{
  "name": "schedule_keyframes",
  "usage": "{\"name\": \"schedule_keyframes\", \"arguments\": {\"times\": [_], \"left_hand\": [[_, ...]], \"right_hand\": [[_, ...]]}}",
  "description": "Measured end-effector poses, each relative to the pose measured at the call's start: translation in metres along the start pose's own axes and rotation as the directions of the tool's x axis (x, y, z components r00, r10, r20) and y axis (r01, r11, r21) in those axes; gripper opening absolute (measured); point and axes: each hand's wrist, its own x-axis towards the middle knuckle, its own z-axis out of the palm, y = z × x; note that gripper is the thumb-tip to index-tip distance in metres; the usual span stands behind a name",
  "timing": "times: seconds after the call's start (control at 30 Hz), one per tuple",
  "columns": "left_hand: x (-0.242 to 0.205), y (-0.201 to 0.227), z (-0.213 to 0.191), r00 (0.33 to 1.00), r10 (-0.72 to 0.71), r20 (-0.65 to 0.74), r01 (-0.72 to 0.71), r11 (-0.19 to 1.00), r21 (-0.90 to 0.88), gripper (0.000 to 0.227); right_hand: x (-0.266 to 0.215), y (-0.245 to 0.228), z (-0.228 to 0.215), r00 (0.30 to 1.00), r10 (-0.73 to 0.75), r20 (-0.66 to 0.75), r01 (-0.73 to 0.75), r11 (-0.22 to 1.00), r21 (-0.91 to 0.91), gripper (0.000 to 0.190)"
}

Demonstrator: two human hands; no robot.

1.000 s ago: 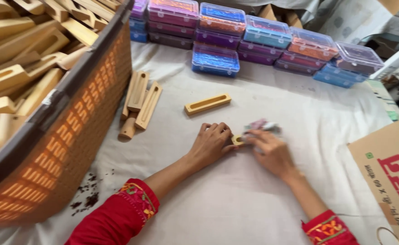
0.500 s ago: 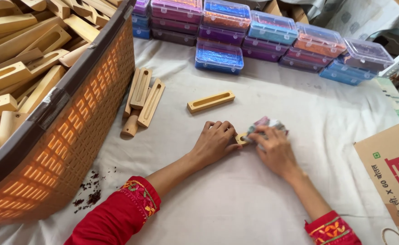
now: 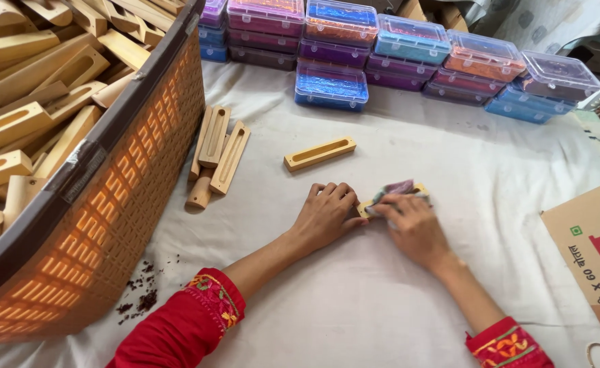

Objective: Cleaning and wiping wooden components at a workshop table.

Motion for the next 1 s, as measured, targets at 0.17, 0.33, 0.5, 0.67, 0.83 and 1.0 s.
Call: {"name": "schedule_keyframes", "arguments": {"times": [0.17,0.33,0.5,0.67,0.83,1.0], "left_hand": [[0.001,-0.001,0.005,1.0,0.011,-0.005,-0.011,1.0,0.005,0.045],[0.0,-0.003,0.007,1.0,0.012,-0.001,-0.012,1.0,0.02,0.044],[-0.001,-0.004,0.008,0.998,0.041,-0.046,-0.037,0.995,0.088,0.046],[0.001,-0.001,0.004,1.0,0.003,-0.009,-0.003,1.0,-0.014,0.047],[0.001,0.0,0.002,1.0,-0.013,0.002,0.013,1.0,0.027,0.05],[0.0,-0.002,0.003,1.0,0.0,-0.004,0.0,0.999,0.033,0.049]], "right_hand": [[-0.016,0.039,0.002,0.914,0.399,-0.078,-0.402,0.915,-0.03,0.028],[-0.013,0.003,0.012,0.974,0.188,-0.125,-0.185,0.982,0.039,0.044],[0.0,-0.001,-0.002,0.999,-0.048,-0.012,0.05,0.986,0.156,0.049],[-0.013,0.047,-0.013,0.949,0.313,0.029,-0.312,0.949,-0.049,0.04],[-0.007,0.003,-0.003,0.998,0.059,-0.01,-0.06,0.987,-0.147,0.042],[0.001,0.002,-0.005,1.0,-0.008,-0.004,0.008,1.0,-0.019,0.031]]}}
